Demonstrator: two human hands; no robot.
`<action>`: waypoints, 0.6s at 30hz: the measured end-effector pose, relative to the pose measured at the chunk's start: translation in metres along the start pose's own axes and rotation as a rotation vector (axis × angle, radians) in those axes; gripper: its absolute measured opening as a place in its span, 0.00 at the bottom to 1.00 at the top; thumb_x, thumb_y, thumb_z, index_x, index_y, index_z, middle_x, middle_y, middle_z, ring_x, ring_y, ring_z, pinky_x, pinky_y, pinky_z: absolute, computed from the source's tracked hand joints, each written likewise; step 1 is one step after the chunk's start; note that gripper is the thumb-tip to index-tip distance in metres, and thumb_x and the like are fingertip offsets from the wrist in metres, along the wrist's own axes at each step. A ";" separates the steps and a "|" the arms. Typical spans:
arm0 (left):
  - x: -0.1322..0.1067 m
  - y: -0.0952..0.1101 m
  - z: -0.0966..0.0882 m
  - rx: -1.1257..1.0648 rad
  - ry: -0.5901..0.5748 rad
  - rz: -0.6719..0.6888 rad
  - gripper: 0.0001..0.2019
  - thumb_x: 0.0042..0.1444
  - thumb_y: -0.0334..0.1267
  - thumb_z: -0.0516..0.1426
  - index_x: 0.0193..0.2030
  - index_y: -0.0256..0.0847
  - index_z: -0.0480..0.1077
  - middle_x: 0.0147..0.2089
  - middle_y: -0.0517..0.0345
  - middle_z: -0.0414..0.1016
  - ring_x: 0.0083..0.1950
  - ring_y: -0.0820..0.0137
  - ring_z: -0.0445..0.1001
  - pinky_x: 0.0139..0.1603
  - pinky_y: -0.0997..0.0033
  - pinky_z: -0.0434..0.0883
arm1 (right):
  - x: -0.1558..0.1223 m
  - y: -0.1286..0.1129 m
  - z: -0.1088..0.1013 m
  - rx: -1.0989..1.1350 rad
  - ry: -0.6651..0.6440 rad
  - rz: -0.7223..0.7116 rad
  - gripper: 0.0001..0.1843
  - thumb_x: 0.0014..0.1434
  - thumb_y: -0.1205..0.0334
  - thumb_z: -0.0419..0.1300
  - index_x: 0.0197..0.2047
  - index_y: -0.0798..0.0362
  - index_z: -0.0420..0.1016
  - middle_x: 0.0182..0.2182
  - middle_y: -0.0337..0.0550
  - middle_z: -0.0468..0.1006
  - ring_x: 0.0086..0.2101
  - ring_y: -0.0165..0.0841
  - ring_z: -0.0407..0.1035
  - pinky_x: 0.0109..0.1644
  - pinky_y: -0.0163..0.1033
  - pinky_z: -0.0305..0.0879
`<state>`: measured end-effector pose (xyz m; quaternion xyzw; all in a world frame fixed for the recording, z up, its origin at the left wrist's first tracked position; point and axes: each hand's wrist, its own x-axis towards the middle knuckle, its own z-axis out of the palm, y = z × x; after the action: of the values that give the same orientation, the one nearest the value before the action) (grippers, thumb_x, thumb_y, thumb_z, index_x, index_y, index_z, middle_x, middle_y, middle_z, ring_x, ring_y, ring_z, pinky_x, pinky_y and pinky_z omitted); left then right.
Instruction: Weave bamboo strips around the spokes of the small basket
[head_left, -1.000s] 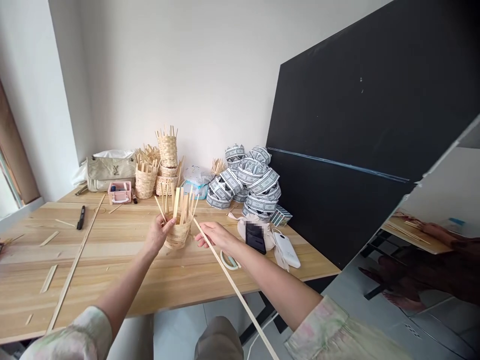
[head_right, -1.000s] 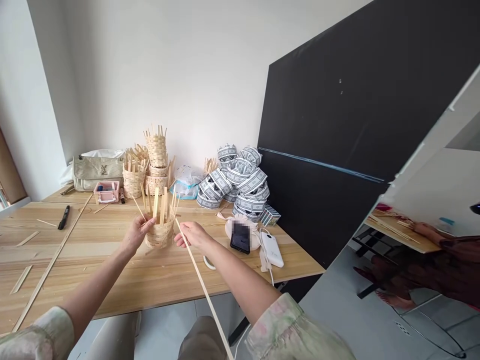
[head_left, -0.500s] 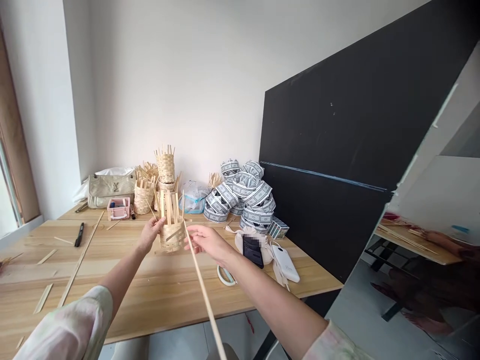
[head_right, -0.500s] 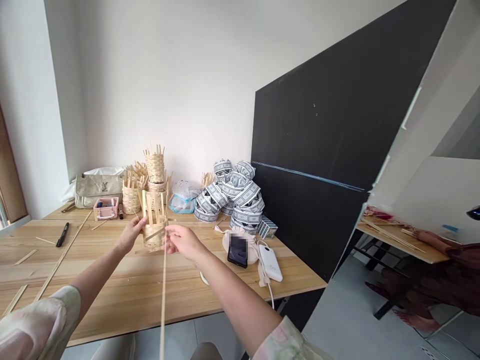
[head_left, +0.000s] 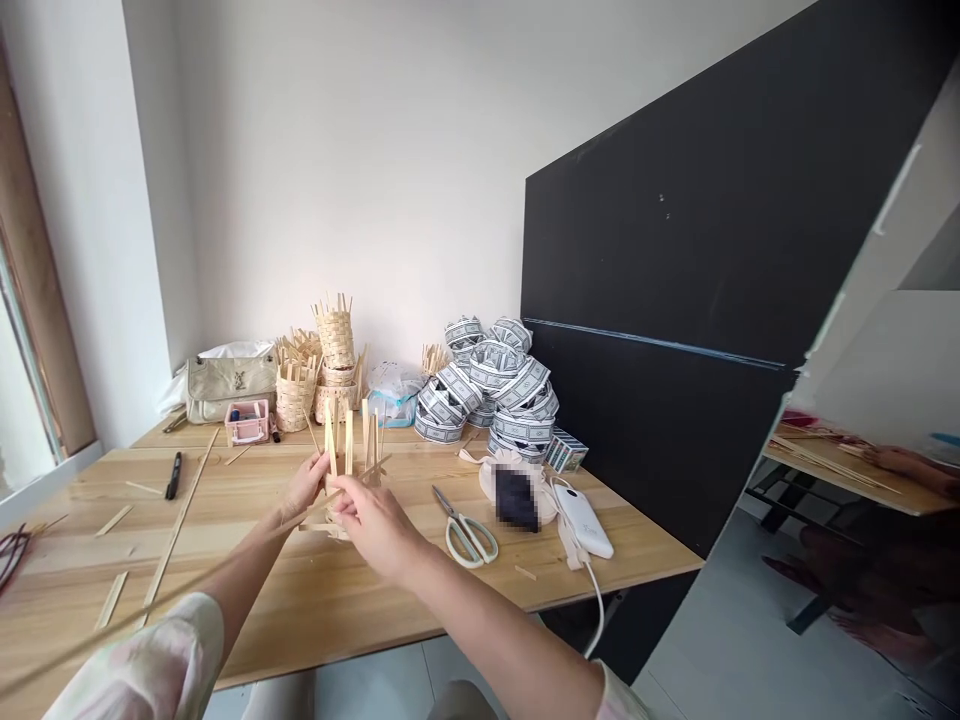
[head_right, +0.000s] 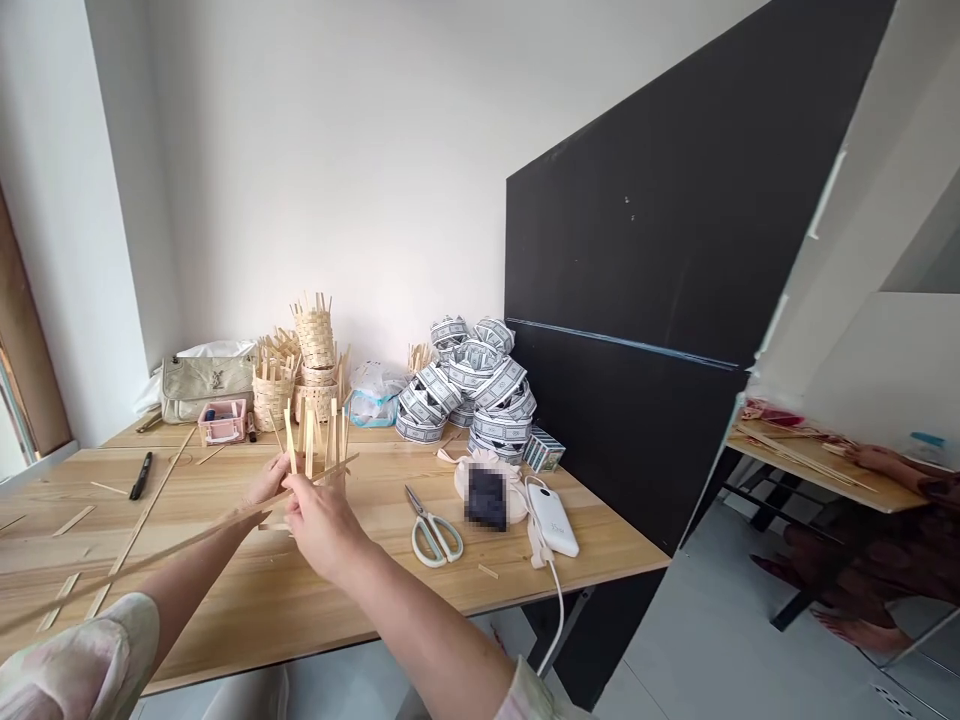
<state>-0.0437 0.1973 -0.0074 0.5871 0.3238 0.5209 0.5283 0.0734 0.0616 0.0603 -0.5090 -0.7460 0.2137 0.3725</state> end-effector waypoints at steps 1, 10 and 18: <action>-0.003 -0.001 0.000 -0.003 -0.028 -0.014 0.25 0.38 0.62 0.58 0.23 0.38 0.66 0.22 0.60 0.68 0.27 0.68 0.67 0.27 0.71 0.63 | -0.008 0.002 0.003 -0.027 -0.035 -0.026 0.23 0.52 0.77 0.52 0.49 0.50 0.68 0.33 0.40 0.76 0.35 0.31 0.70 0.42 0.36 0.64; -0.011 0.009 -0.003 -0.011 -0.309 -0.106 0.24 0.34 0.60 0.63 0.22 0.39 0.67 0.31 0.50 0.76 0.36 0.60 0.73 0.39 0.62 0.69 | -0.046 0.037 -0.034 -0.140 0.075 -0.054 0.12 0.53 0.73 0.52 0.37 0.52 0.73 0.31 0.41 0.75 0.34 0.31 0.68 0.39 0.35 0.62; -0.012 0.016 -0.010 0.107 -0.353 -0.081 0.23 0.33 0.60 0.63 0.27 0.41 0.73 0.32 0.48 0.77 0.39 0.55 0.74 0.40 0.55 0.70 | -0.010 0.089 -0.045 0.082 0.061 0.144 0.08 0.49 0.69 0.58 0.35 0.54 0.74 0.23 0.34 0.72 0.23 0.26 0.66 0.29 0.31 0.60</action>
<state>-0.0585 0.1853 0.0036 0.6832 0.2768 0.3702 0.5653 0.1641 0.0843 0.0233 -0.5521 -0.6864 0.2547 0.3990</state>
